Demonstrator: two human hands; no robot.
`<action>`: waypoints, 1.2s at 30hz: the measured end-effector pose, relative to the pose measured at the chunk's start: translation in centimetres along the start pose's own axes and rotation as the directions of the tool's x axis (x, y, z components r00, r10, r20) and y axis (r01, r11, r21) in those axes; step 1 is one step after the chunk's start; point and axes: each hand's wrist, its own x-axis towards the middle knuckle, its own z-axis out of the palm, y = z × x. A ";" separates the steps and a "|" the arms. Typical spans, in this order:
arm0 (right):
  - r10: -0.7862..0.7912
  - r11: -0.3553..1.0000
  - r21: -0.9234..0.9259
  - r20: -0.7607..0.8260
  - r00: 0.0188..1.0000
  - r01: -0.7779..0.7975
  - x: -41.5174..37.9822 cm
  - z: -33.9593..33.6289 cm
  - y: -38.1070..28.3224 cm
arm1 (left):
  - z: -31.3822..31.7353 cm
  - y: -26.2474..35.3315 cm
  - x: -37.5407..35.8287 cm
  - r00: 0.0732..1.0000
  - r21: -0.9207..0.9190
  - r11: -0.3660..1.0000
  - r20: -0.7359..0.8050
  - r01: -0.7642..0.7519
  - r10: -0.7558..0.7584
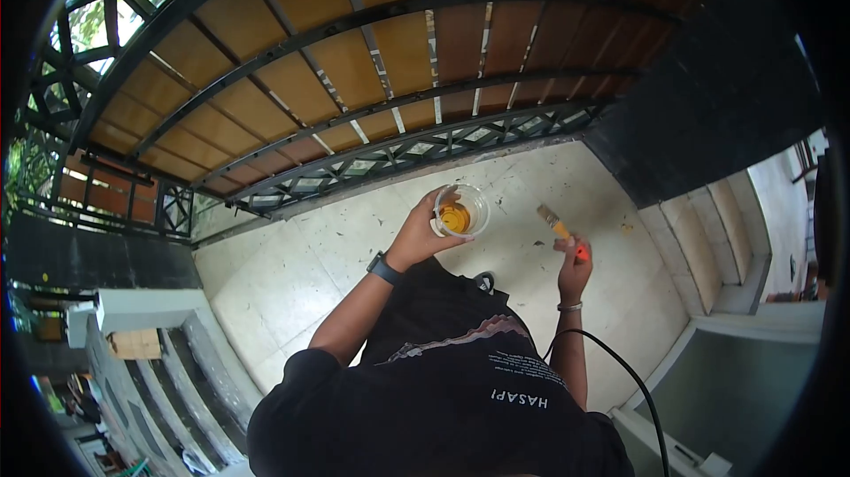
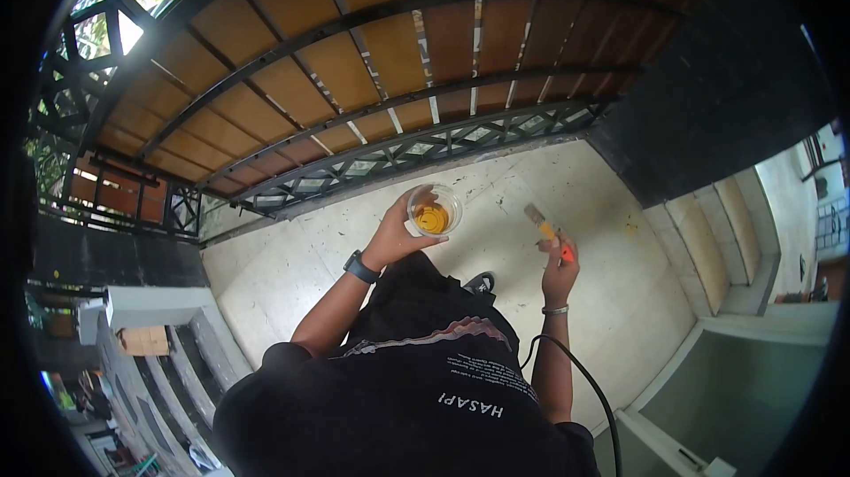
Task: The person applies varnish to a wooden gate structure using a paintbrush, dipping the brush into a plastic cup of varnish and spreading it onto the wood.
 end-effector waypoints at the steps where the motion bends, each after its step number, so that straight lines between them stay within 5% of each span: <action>1: -0.065 0.996 0.056 -0.011 0.998 0.065 -0.2 0.4 -3.3 | -0.4 0.2 0.0 0.998 0.056 0.996 0.002 -0.070 0.070; 7: -0.342 0.939 0.031 -0.003 0.940 0.342 -5.2 4.0 -18.6 | -5.4 3.4 -1.3 0.954 0.290 0.909 0.095 -0.300 0.285; 12: -0.431 0.896 0.011 0.263 0.863 0.444 -10.3 11.2 -23.4 | -10.4 3.8 -5.5 0.949 0.295 0.903 0.119 -0.314 0.291; 21: -0.355 0.905 -0.092 0.375 0.856 0.415 -16.4 19.6 -23.9 | -16.7 2.1 -11.4 0.948 0.297 0.901 0.122 -0.316 0.293; 26: -0.451 0.794 -0.186 0.459 0.765 0.579 -17.0 21.5 -23.3 | -17.9 2.6 -12.3 0.953 0.299 0.906 0.114 -0.301 0.280; 30: -0.471 0.816 -0.154 0.381 0.796 0.557 -17.4 20.3 -25.5 | -18.0 2.3 -11.9 0.953 0.292 0.907 0.098 -0.304 0.288; 33: -0.659 0.692 -0.051 0.363 0.659 0.720 -16.2 18.9 -25.7 | -17.4 2.6 -11.4 0.962 0.238 0.933 0.082 -0.271 0.259; 36: -0.638 0.684 -0.046 0.445 0.628 0.728 -14.6 18.4 -23.2 | -16.4 3.1 -10.3 0.970 0.194 0.950 0.063 -0.244 0.236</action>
